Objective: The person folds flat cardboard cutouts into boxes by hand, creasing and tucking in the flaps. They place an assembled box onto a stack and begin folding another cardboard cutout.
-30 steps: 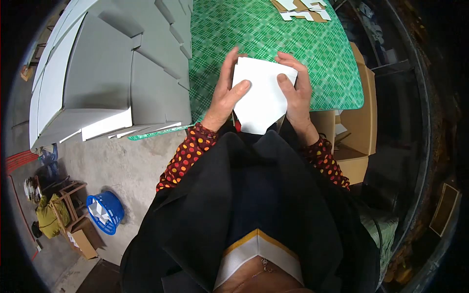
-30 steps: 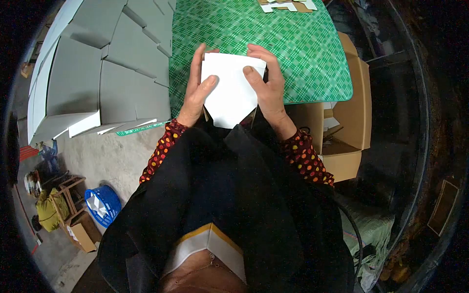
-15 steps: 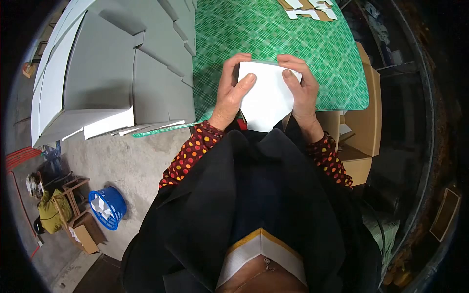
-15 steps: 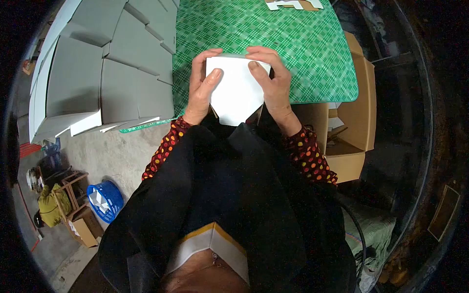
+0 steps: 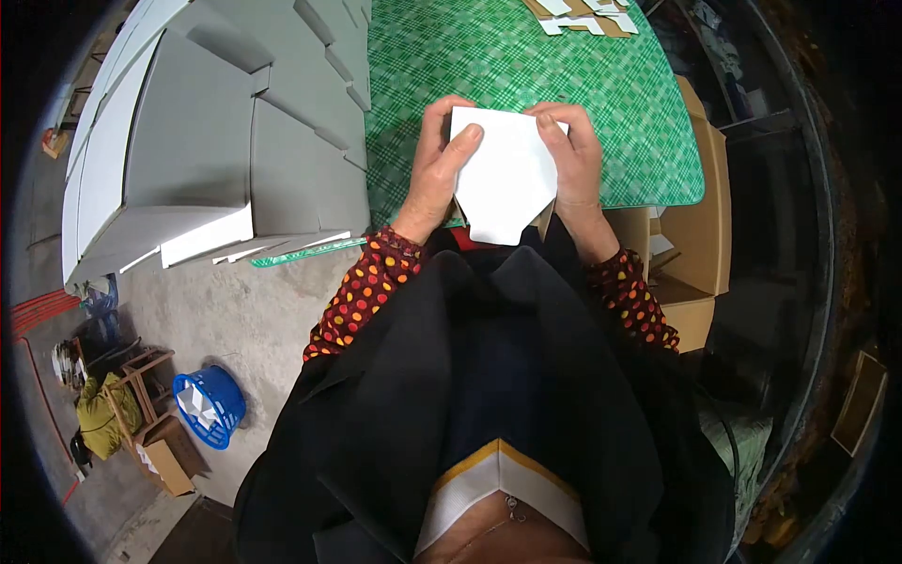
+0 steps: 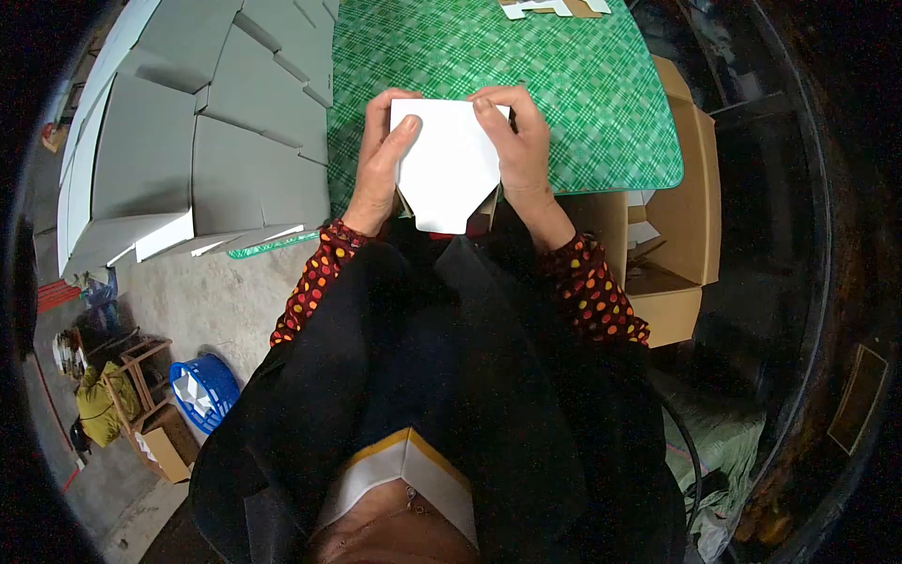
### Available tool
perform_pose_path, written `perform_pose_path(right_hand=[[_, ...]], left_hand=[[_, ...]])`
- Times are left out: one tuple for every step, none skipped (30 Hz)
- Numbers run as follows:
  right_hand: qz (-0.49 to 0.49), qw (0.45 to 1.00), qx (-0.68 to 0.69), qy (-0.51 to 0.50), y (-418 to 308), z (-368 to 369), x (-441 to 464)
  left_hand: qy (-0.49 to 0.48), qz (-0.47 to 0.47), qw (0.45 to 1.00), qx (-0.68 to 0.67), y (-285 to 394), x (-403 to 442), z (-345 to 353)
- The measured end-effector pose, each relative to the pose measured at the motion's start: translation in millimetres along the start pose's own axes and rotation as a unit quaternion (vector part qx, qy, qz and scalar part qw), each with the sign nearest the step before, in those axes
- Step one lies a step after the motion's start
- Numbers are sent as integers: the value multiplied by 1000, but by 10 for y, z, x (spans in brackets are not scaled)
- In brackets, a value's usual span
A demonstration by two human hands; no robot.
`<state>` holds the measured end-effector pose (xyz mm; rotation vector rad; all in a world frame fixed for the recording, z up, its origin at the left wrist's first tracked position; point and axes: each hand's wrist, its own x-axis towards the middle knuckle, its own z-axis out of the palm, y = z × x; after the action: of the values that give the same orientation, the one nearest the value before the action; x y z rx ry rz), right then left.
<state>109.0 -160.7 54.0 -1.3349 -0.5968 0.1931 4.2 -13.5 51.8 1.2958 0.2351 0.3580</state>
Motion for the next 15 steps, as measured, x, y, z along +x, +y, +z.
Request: perform_pose_path(right_hand=[[47,999,10,16,-17,-3,18],[94,995,19,33,-36,-5,36],[141,988,29,49,-46,-10,58],[163,984,34,59,-36,-28,81],[186,979,38,68,-25,-46,105],[158,984,28,81,-5,-98,133],[129,987,17,92,14,-162,162],[99,990,6,102,26,-226,198],[70,991,-5,111,19,-276,216],[69,991,-5,111,9,-327,198],[67,994,-4,91,-7,-382,143],[66,995,-4,71,-41,-426,72],[63,997,-4,51,-77,-463,2],[61,998,-5,31,-106,-489,-53],[60,998,-6,31,-128,-505,-100]], left_hand=[[1,-7,1000,-12,-3,1,1],[7,-2,1000,-26,-12,10,3],[10,19,999,-42,-27,15,-4],[13,49,997,-53,-53,11,-20],[10,76,995,-59,-84,-5,-48],[9,101,993,-65,-120,-30,-68],[4,112,992,-61,-141,-43,-115],[1,121,991,-55,-161,-70,-157],[-3,121,992,-42,-154,-123,-186],[-10,119,992,-29,-151,-157,-212],[-17,117,993,-16,-150,-191,-238],[-31,112,993,11,-138,-245,-264],[-46,106,993,37,-130,-286,-282],[-60,101,991,63,-135,-299,-287],[-61,103,991,62,-153,-292,-279]])
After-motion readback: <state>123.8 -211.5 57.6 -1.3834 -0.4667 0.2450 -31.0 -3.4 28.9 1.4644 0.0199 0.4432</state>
